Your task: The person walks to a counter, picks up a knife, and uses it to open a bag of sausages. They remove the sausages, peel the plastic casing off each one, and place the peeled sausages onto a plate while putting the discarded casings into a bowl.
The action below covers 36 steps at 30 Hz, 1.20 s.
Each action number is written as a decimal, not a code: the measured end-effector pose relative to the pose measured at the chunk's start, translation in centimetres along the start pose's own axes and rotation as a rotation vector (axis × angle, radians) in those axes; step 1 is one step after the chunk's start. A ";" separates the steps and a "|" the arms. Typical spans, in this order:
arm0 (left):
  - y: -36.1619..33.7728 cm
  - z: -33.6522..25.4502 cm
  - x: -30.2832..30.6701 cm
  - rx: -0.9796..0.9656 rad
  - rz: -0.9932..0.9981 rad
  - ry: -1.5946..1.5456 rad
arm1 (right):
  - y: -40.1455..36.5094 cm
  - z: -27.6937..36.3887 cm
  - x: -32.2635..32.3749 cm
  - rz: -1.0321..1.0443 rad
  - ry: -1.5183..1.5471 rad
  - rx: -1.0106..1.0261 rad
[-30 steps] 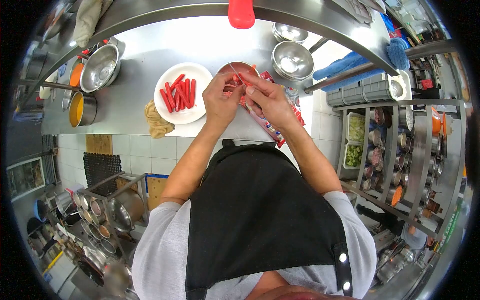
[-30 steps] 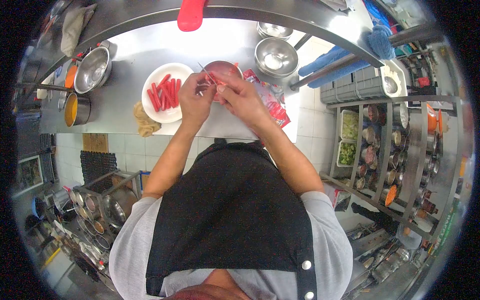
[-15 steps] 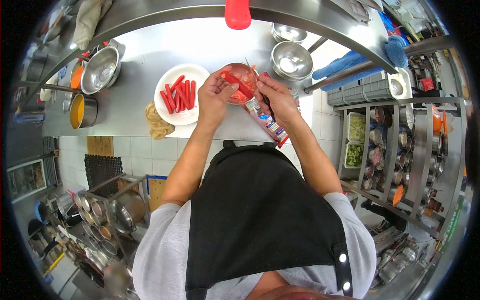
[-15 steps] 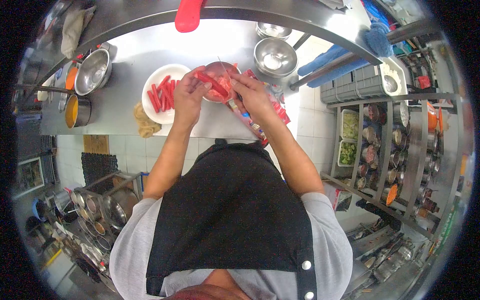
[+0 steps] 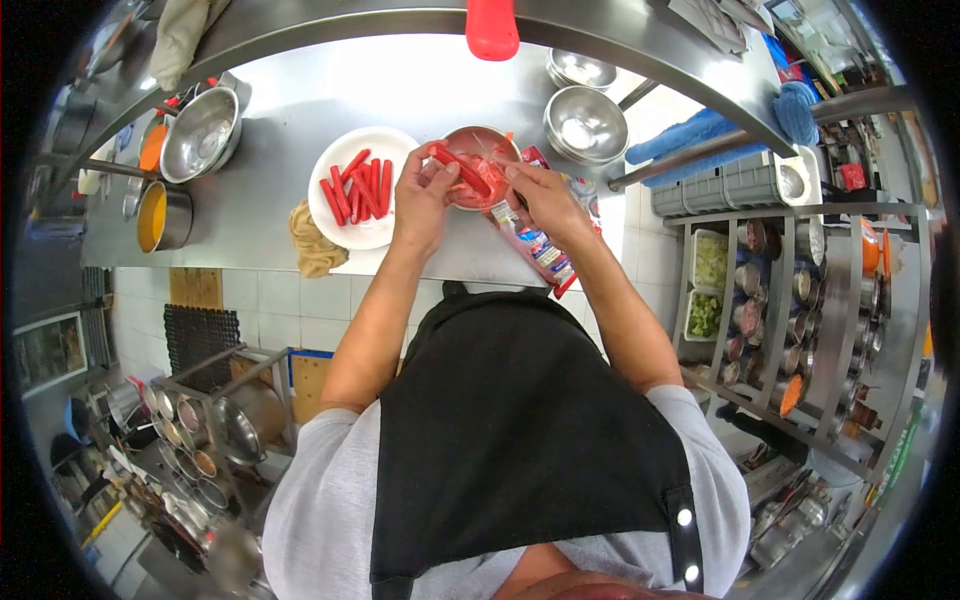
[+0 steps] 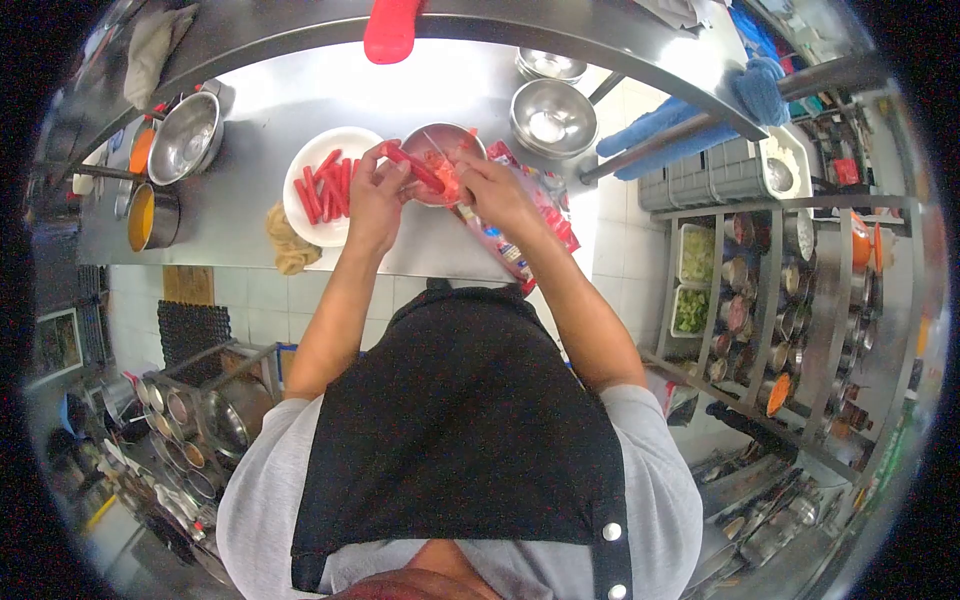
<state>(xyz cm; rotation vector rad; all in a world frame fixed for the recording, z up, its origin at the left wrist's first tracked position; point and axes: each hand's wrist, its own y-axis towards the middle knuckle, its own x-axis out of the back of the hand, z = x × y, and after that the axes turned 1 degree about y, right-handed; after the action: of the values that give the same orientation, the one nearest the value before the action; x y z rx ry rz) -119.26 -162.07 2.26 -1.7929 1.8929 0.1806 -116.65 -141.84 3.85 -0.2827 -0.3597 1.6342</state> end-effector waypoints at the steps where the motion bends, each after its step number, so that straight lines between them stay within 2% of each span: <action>1: -0.2 -0.2 0.0 0.002 0.002 0.019 | 0.1 -0.1 0.1 0.006 -0.009 -0.023; 4: 0.0 1.3 0.8 -0.206 0.067 0.305 | -0.5 -0.1 -0.4 0.059 -0.001 0.086; 7: -0.9 1.6 0.2 -0.408 0.004 0.517 | -2.2 2.4 -1.8 0.059 0.138 0.081; 13: -1.3 0.8 -0.2 -0.622 -0.001 0.687 | -3.2 4.4 -3.0 0.162 0.170 0.097; 22: -1.3 0.8 -1.0 -0.566 0.017 0.494 | -3.6 4.7 -3.4 0.109 0.088 0.206; 25: -1.0 1.0 -0.7 -0.552 0.005 0.531 | -3.8 5.1 -3.4 0.105 0.068 0.241; 28: -1.1 0.5 -0.7 -0.658 0.009 0.654 | -3.7 4.5 -3.1 0.102 0.060 0.235; 31: -1.1 0.6 -0.7 -0.692 0.006 0.675 | -3.2 3.6 -3.1 0.086 0.040 0.320; 34: -1.4 -0.2 -1.0 -0.727 0.057 0.676 | -3.1 3.3 -3.0 0.093 0.120 0.285; 36: -1.8 -0.7 -1.3 -0.588 0.097 0.544 | -3.5 4.0 -2.9 0.084 0.231 0.171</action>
<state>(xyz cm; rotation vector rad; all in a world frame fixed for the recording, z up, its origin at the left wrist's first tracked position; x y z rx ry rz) -117.73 -161.43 3.87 -2.3060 2.4999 0.3392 -114.73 -144.71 8.77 -0.3570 -0.0325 1.6823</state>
